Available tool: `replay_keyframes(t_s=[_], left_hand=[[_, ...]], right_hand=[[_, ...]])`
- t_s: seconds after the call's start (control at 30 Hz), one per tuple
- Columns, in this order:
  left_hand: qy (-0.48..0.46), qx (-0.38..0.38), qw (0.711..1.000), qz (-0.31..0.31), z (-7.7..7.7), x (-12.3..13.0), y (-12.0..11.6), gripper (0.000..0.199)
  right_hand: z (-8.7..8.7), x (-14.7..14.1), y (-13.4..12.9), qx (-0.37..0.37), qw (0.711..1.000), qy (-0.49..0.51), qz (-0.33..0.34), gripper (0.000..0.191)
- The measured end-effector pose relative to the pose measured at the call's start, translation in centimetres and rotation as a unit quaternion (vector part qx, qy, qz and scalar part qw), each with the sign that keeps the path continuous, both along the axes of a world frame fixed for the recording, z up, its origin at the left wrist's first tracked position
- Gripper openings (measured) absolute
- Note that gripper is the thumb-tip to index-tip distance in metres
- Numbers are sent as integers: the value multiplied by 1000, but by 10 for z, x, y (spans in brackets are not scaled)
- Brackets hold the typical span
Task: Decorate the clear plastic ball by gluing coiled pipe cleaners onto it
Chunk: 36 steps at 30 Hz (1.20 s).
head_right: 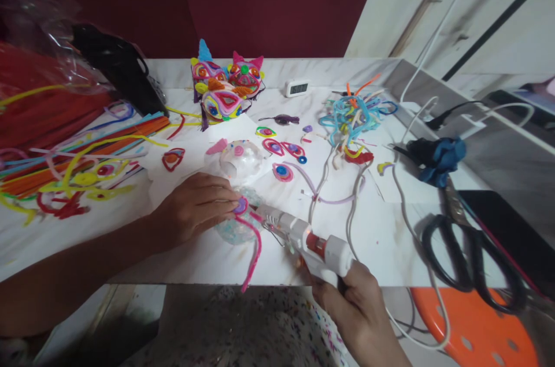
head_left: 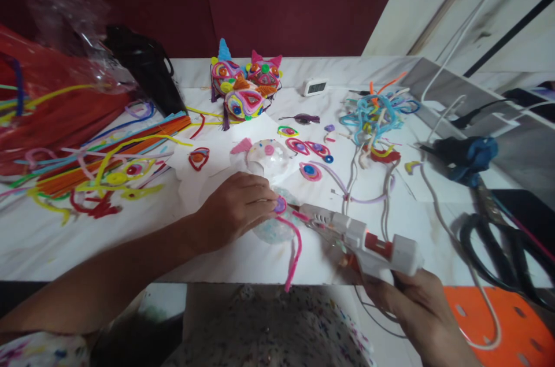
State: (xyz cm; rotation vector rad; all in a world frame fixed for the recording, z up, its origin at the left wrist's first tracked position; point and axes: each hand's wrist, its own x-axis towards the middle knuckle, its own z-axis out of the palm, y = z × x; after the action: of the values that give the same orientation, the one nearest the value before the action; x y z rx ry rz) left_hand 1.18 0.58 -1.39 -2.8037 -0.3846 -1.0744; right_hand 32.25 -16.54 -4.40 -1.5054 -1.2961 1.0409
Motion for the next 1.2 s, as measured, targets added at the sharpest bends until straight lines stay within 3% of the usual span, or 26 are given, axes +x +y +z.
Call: replay_keyframes(t_s=[0.27, 0.5, 1.0, 1.2], left_hand=[[-2, -3, 1000, 6, -1, -1, 0, 8], [0, 2, 1000, 5, -1, -1, 1, 10], [-4, 4, 1000, 12, -1, -1, 1, 7], [0, 4, 1000, 1, 1, -1, 1, 11]], right_hand=[[-2, 6, 7, 22, 999, -19, 22, 21], [9, -4, 19, 19, 999, 5, 32, 20], [23, -18, 32, 54, 999, 9, 1, 16], [8, -8, 20, 43, 999, 14, 5, 23]])
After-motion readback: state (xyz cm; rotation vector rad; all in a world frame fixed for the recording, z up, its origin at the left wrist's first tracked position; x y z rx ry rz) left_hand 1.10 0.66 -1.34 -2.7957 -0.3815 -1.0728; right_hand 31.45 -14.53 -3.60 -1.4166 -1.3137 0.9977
